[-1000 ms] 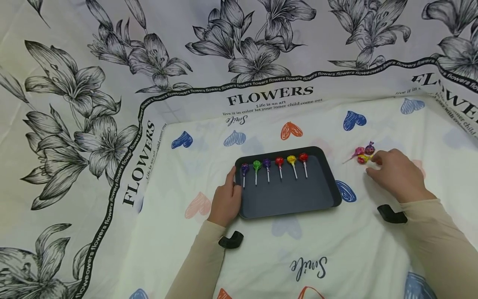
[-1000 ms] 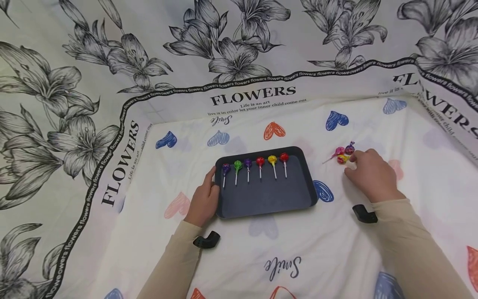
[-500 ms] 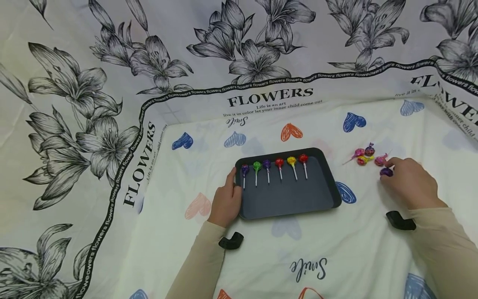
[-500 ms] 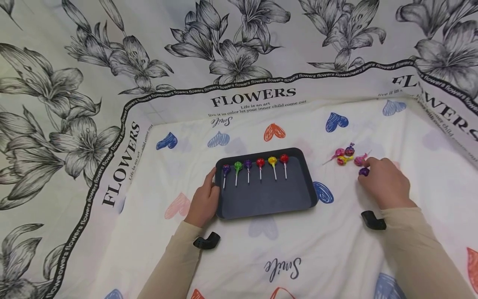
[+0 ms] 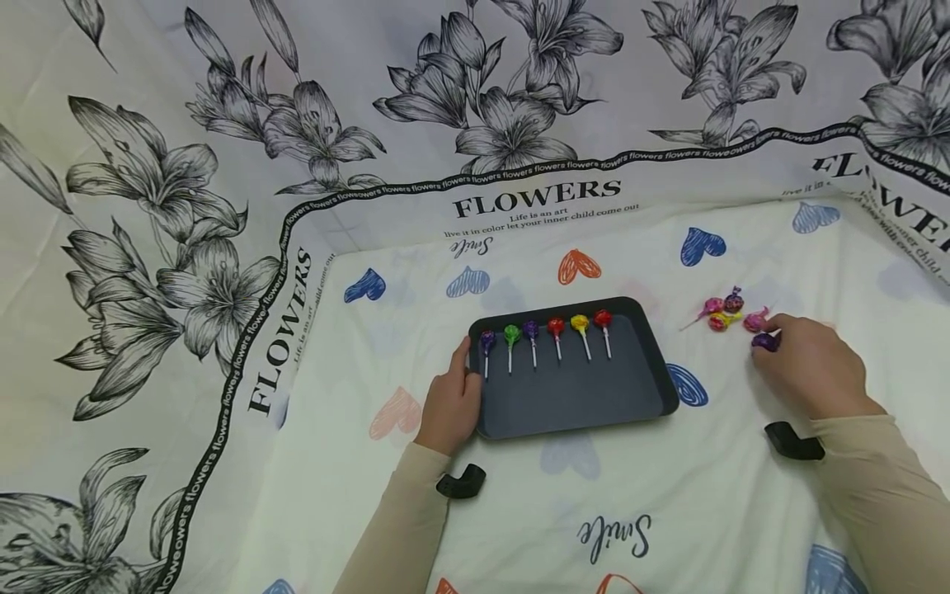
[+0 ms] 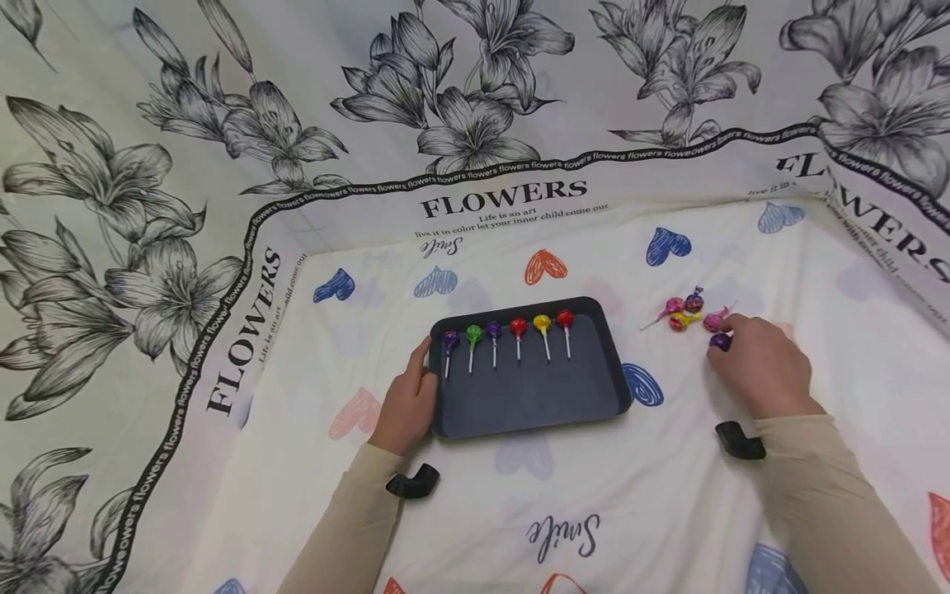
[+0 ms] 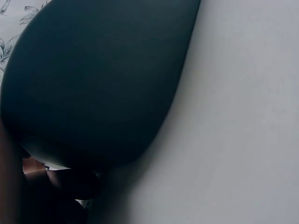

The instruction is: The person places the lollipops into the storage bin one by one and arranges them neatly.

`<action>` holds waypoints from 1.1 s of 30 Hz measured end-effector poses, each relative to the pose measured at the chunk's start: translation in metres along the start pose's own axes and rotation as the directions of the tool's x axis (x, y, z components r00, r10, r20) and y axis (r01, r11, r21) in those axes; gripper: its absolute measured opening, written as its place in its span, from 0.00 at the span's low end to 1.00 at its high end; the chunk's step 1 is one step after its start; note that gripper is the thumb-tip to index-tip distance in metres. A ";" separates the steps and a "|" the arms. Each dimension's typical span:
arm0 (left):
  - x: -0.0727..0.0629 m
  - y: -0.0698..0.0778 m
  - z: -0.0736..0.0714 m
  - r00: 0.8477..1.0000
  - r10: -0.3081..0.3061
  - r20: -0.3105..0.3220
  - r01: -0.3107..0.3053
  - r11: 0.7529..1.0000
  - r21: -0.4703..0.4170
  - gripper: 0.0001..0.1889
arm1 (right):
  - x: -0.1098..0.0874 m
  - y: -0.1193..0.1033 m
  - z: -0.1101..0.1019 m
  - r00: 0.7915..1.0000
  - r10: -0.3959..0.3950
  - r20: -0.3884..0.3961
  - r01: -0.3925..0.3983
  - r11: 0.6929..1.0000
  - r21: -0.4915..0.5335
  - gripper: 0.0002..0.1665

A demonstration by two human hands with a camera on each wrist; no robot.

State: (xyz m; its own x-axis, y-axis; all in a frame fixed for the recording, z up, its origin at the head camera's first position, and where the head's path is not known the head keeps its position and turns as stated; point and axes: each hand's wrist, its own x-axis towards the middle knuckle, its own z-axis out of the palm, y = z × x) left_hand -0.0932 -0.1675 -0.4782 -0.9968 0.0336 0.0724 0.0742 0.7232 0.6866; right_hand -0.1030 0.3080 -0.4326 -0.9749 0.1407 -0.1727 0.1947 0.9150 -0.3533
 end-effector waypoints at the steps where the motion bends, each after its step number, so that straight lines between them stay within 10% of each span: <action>1: 0.000 0.000 0.000 1.000 0.002 0.000 -0.002 1.000 0.000 0.34 | 0.001 -0.001 -0.001 1.000 -0.005 -0.008 0.005 1.000 0.001 0.31; 33: 0.000 0.003 0.000 1.000 0.005 -0.002 -0.005 1.000 -0.007 0.34 | -0.010 -0.104 -0.001 0.977 -0.153 -0.147 0.167 0.982 0.088 0.27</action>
State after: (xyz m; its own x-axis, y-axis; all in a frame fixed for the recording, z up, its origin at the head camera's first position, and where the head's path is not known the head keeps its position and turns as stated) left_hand -0.0933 -0.1654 -0.4758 -0.9963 0.0357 0.0777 0.0797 0.7181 0.6914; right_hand -0.1140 0.2116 -0.3937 -0.9984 0.0533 0.0200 0.0383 0.8886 -0.4570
